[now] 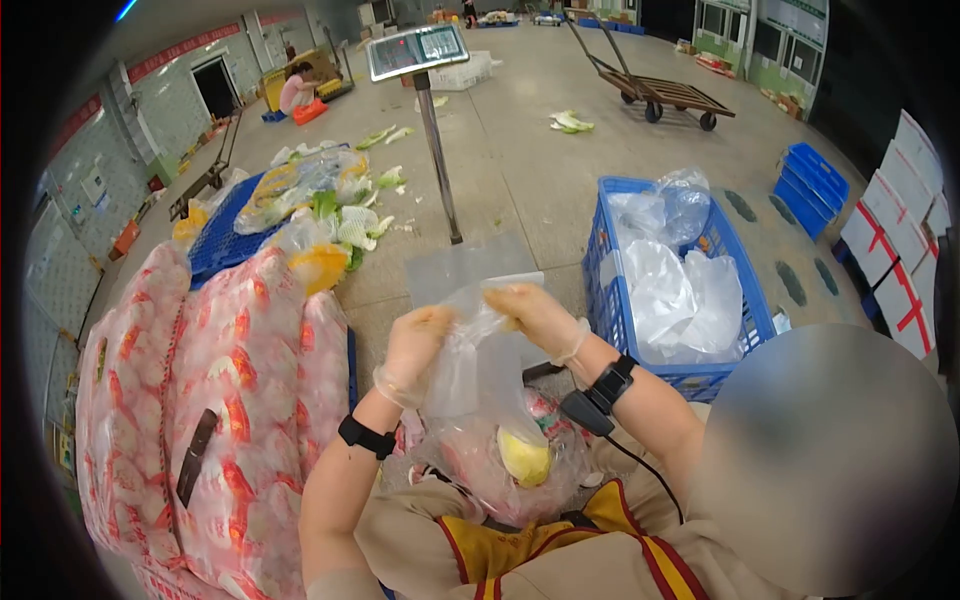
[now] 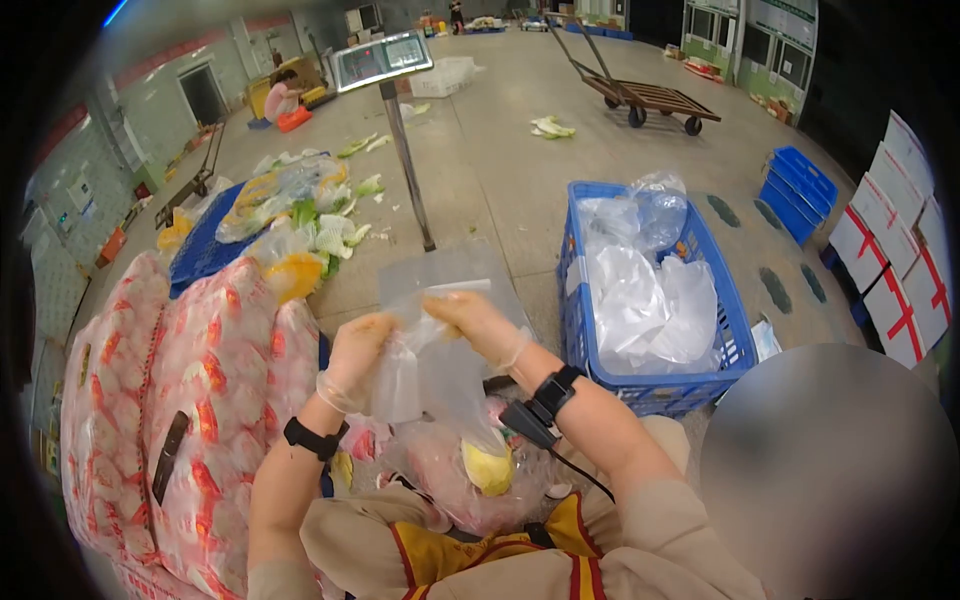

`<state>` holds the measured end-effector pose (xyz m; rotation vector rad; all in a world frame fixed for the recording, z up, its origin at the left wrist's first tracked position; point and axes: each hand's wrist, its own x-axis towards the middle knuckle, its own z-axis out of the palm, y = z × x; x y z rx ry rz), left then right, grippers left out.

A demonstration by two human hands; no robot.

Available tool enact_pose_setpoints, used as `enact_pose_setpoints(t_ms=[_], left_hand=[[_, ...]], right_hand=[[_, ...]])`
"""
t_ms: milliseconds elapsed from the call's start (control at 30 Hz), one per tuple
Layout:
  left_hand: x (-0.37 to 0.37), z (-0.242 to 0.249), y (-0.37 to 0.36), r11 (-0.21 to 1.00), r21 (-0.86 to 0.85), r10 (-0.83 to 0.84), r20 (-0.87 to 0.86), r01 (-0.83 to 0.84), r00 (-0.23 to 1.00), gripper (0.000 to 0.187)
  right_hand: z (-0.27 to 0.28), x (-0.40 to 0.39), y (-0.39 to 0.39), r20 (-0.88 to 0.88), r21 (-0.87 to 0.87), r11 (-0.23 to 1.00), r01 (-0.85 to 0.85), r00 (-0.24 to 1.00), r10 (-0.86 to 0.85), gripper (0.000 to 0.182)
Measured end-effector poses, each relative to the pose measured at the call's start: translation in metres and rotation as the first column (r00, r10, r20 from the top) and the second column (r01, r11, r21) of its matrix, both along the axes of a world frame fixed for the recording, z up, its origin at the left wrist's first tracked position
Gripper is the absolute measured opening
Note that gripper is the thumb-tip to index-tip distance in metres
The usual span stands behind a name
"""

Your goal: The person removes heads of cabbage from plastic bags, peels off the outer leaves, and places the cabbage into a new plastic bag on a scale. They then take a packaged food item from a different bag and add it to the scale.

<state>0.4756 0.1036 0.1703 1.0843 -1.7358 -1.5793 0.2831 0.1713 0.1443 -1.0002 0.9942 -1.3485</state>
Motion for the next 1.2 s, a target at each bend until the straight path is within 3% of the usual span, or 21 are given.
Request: enact_pose_setpoints(t_ms=[67,167,233,333,367,433,500,567,600,667,733,800,833,900,967,1000,1033,1067,1100,1167,1200], left_hand=[[0.007,-0.015,-0.016,0.998,0.067,0.017,-0.156,-0.007,0.988,0.016],[0.002,0.003,-0.002,0.956,0.291,0.105,-0.450,0.035,0.887,0.019],[0.003,0.006,-0.002,0.899,0.425,0.184,-0.581,0.103,0.793,0.021],[0.046,-0.022,-0.055,0.945,0.272,0.038,-0.640,0.180,0.767,0.020],[0.070,-0.025,-0.065,0.986,0.160,0.063,-0.602,0.043,0.796,0.018],[0.109,0.010,-0.067,0.912,0.365,0.374,-0.554,-0.187,0.743,0.017],[0.179,-0.024,-0.096,0.957,0.071,0.287,-0.102,-0.281,0.953,0.013],[0.190,-0.054,-0.133,0.967,-0.024,0.254,0.059,-0.253,0.965,0.016],[0.177,-0.036,-0.100,0.972,-0.100,0.230,0.231,-0.212,0.945,0.022],[0.121,0.016,-0.045,0.940,-0.318,0.096,-0.108,-0.126,0.989,0.064],[0.066,0.047,-0.017,0.604,-0.796,0.026,0.081,0.048,0.996,0.091],[0.022,0.072,0.029,0.404,-0.897,0.012,0.202,0.180,0.979,0.083],[0.018,0.070,0.022,0.438,-0.879,0.012,0.216,0.189,0.976,0.083],[0.015,0.058,0.004,0.835,-0.289,0.019,0.865,0.467,0.501,0.059],[0.066,-0.003,-0.060,0.594,-0.658,0.209,0.681,0.463,0.701,0.032],[0.082,-0.010,-0.066,0.816,-0.567,0.077,0.299,0.112,0.951,0.025],[0.090,-0.005,-0.066,0.953,-0.256,0.122,-0.174,-0.165,0.977,0.021],[0.094,0.014,-0.059,0.985,-0.041,0.154,-0.212,-0.166,0.965,0.021],[0.096,0.029,-0.057,0.973,0.169,0.197,-0.244,-0.158,0.950,0.021],[0.155,-0.012,-0.153,0.958,-0.042,0.281,-0.060,-0.284,0.958,0.025],[0.166,-0.008,-0.164,0.938,-0.002,0.347,-0.055,-0.348,0.936,0.026]], right_hand=[[-0.017,-0.011,-0.003,-0.197,-0.056,0.995,0.077,0.976,-0.087,0.023],[-0.007,0.005,-0.003,-0.079,-0.020,0.996,0.086,0.993,-0.087,0.017],[0.008,0.015,-0.008,0.596,0.007,0.993,0.117,0.797,-0.098,0.015],[-0.015,-0.012,-0.017,0.671,-0.305,0.948,-0.096,0.684,0.285,0.012],[0.025,-0.007,-0.001,0.552,0.057,0.997,0.060,0.830,-0.081,0.009],[-0.016,-0.087,-0.014,-0.002,-0.117,0.864,0.490,0.869,-0.494,0.007],[-0.011,-0.142,-0.012,0.378,0.012,0.824,0.567,0.760,-0.528,0.009],[0.024,-0.116,0.000,0.156,-0.174,0.698,0.694,0.720,-0.677,0.013],[0.044,-0.096,0.007,0.080,-0.170,0.777,0.607,0.794,-0.603,0.015],[0.076,-0.051,0.006,-0.096,-0.176,0.906,0.385,0.910,-0.405,0.019],[0.093,0.003,-0.002,-0.260,-0.200,0.961,0.190,0.935,-0.239,0.025],[0.110,0.037,-0.009,-0.426,-0.066,0.998,0.007,0.904,-0.034,0.029],[0.110,0.039,-0.017,-0.517,-0.238,0.970,-0.048,0.852,-0.085,0.028],[0.125,0.032,-0.006,-0.762,-0.333,0.929,-0.158,0.626,-0.167,0.029],[0.116,0.009,0.008,-0.955,-0.233,0.953,-0.194,0.231,-0.187,0.037],[0.094,-0.006,0.001,-0.977,-0.212,0.956,-0.204,0.021,-0.213,0.043],[0.076,-0.028,-0.011,-0.973,-0.197,0.968,-0.154,-0.090,-0.213,0.044],[0.059,-0.046,-0.018,-0.957,-0.188,0.976,-0.109,-0.203,-0.207,0.045],[0.045,-0.055,-0.015,-0.962,-0.169,0.979,-0.112,-0.197,-0.188,0.045],[0.023,-0.069,-0.015,-0.669,-0.449,0.842,0.297,0.513,-0.538,0.034],[0.004,-0.069,-0.013,-0.673,-0.437,0.849,0.296,0.519,-0.527,0.034]])
